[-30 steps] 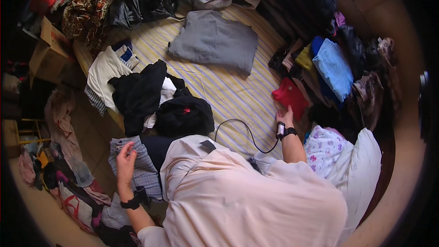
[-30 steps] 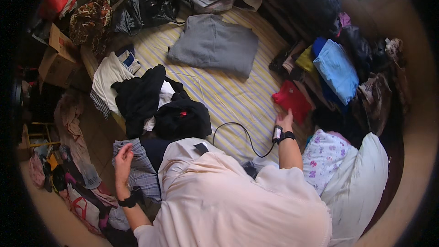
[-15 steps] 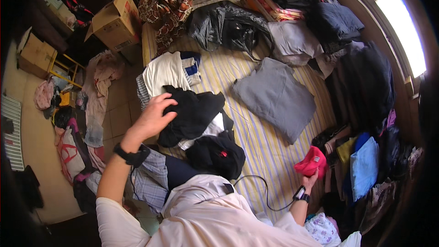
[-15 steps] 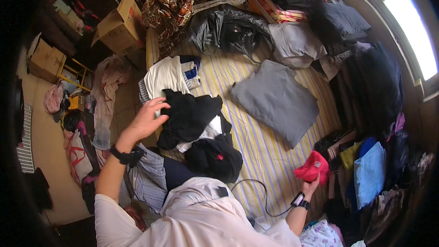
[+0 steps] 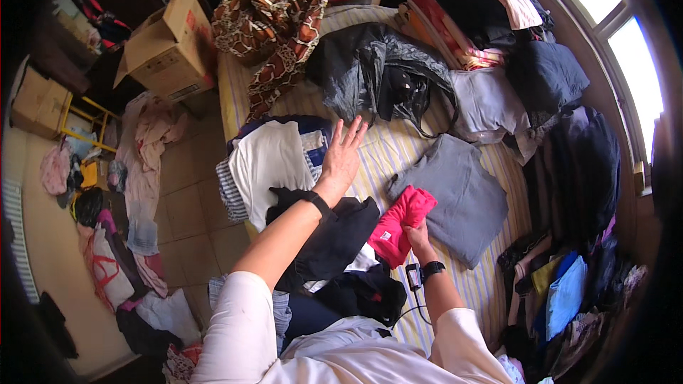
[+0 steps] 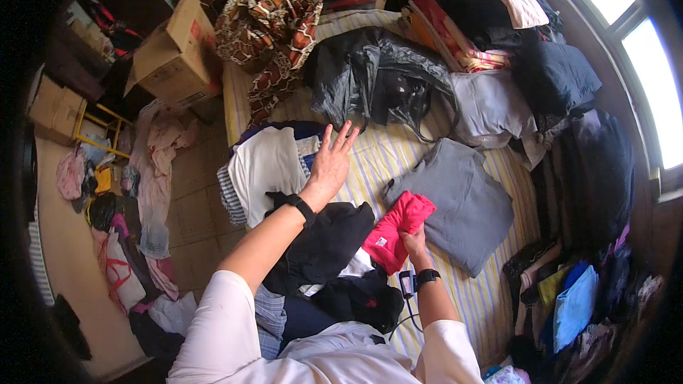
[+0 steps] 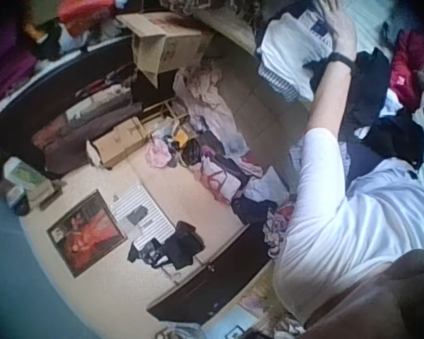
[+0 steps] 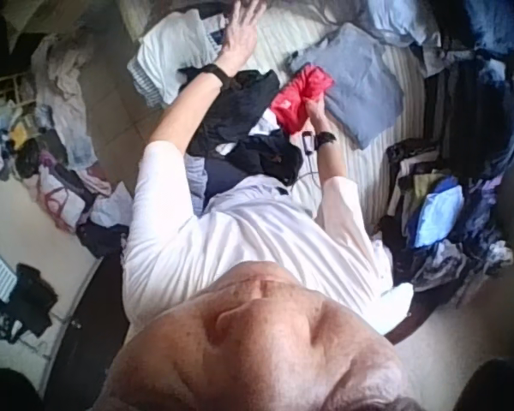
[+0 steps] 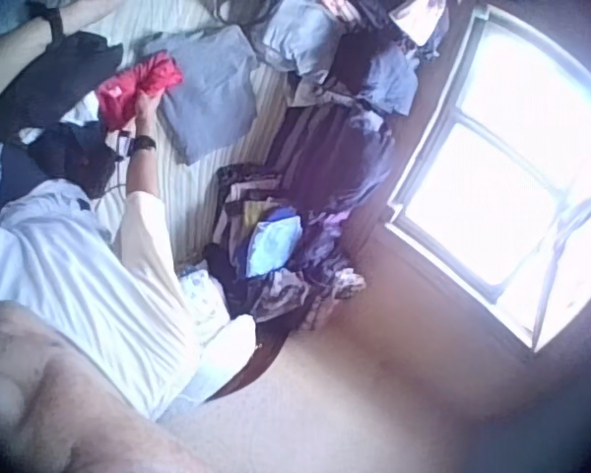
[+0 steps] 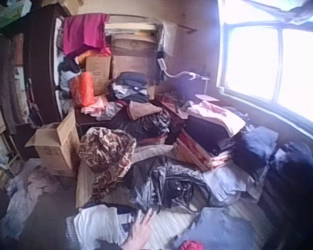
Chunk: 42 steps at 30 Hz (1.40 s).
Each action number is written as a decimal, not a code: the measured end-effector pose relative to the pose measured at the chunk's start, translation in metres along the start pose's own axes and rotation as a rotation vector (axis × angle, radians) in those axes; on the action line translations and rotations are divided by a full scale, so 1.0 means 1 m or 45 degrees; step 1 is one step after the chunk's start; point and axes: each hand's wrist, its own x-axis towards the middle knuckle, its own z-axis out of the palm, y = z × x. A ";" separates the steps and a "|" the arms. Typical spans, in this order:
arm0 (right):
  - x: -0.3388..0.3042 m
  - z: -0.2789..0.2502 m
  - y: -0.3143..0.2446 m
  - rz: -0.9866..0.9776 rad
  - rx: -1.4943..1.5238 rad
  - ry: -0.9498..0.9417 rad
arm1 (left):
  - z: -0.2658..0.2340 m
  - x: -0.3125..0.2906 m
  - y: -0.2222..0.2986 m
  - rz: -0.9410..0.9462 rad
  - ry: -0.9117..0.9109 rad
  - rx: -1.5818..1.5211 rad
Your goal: Folding various items of clothing, including shirts and pants, and organizing them on a bed.
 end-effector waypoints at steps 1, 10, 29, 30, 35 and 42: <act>0.000 0.003 0.001 0.083 0.065 -0.015 | 0.002 0.006 -0.007 0.013 -0.043 0.039; -0.001 0.002 0.001 0.084 -0.052 0.047 | -0.041 0.038 -0.065 -0.165 0.567 -0.700; 0.010 -0.022 0.008 -0.013 0.165 -0.087 | -0.262 -0.008 -0.121 -0.005 0.617 -2.728; 0.001 -0.018 -0.013 0.257 0.402 -0.304 | -0.262 -0.031 -0.136 -0.036 0.634 -2.685; -0.068 -0.123 -0.106 0.516 1.234 -0.606 | -0.262 -0.086 -0.118 -0.009 0.493 -2.652; -0.072 0.039 -0.355 -1.280 -0.369 -0.559 | -0.243 -0.116 -0.096 0.030 0.501 -2.660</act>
